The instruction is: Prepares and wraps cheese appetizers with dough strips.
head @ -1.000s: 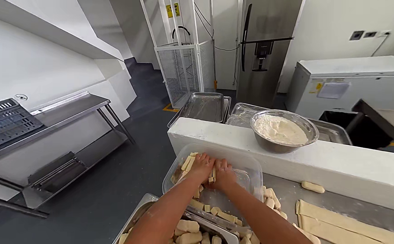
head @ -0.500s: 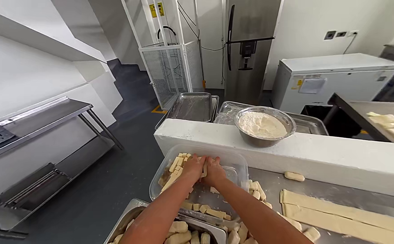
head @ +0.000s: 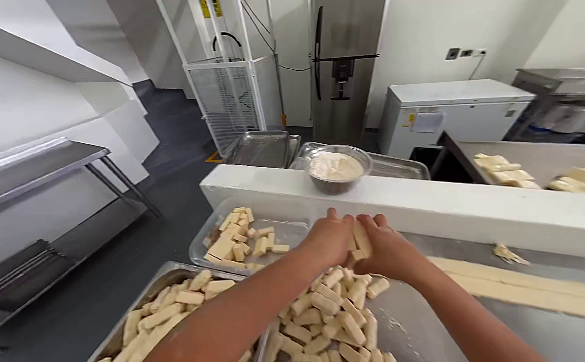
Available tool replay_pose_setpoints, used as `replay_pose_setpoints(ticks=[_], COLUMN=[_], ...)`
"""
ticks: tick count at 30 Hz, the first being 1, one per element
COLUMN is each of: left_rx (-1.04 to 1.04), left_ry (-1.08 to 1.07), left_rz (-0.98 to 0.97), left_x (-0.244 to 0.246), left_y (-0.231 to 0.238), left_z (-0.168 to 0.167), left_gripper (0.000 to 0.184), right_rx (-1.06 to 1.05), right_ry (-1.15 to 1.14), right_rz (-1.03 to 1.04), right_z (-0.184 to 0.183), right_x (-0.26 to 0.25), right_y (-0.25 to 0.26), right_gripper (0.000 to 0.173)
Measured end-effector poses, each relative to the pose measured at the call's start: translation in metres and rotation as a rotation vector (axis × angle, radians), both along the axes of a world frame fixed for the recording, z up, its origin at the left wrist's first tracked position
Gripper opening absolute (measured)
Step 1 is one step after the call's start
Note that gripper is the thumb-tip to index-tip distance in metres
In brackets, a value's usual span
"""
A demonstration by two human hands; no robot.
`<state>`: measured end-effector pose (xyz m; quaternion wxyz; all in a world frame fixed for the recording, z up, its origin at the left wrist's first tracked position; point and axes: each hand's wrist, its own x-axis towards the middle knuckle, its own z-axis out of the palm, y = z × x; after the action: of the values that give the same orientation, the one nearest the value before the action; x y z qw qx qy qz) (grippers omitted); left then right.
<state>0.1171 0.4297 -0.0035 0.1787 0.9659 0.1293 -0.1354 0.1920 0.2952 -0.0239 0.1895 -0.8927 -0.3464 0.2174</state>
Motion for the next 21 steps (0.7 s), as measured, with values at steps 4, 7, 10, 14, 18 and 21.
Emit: replay_pose_setpoints(ticks=[4,7,10,14,18,21], left_rx=[-0.187,-0.237,-0.19,-0.175,-0.224,-0.183], left_ry=[0.048,0.08,0.171,0.203,0.234,0.142], left_rz=[-0.162,-0.199,-0.194,-0.165,-0.13,-0.06], left_x=[0.015,0.018,0.016,0.009,-0.002,-0.02], left_y=[-0.115,-0.179,-0.213,-0.219,-0.203,-0.161], left_z=[-0.037,-0.079,-0.115,-0.14,-0.12,-0.094], left_gripper=[0.089,0.088,0.085,0.099,0.119,0.098], right_rx=[-0.161,-0.221,-0.206,-0.171,-0.178,-0.152], right_ry=[0.015,0.073,0.126,0.085,0.099,-0.014], right_rz=[-0.076,-0.175,-0.212,-0.216,-0.175,-0.121], right_z=[-0.021,-0.058,-0.107,-0.149,-0.123,-0.091], right_x=[0.001,-0.007,-0.018,-0.027,-0.031,-0.024], right_y=[-0.126,-0.187,-0.214,-0.219,-0.232,-0.23], right_gripper=[0.108,0.11,0.113,0.128,0.142,0.132])
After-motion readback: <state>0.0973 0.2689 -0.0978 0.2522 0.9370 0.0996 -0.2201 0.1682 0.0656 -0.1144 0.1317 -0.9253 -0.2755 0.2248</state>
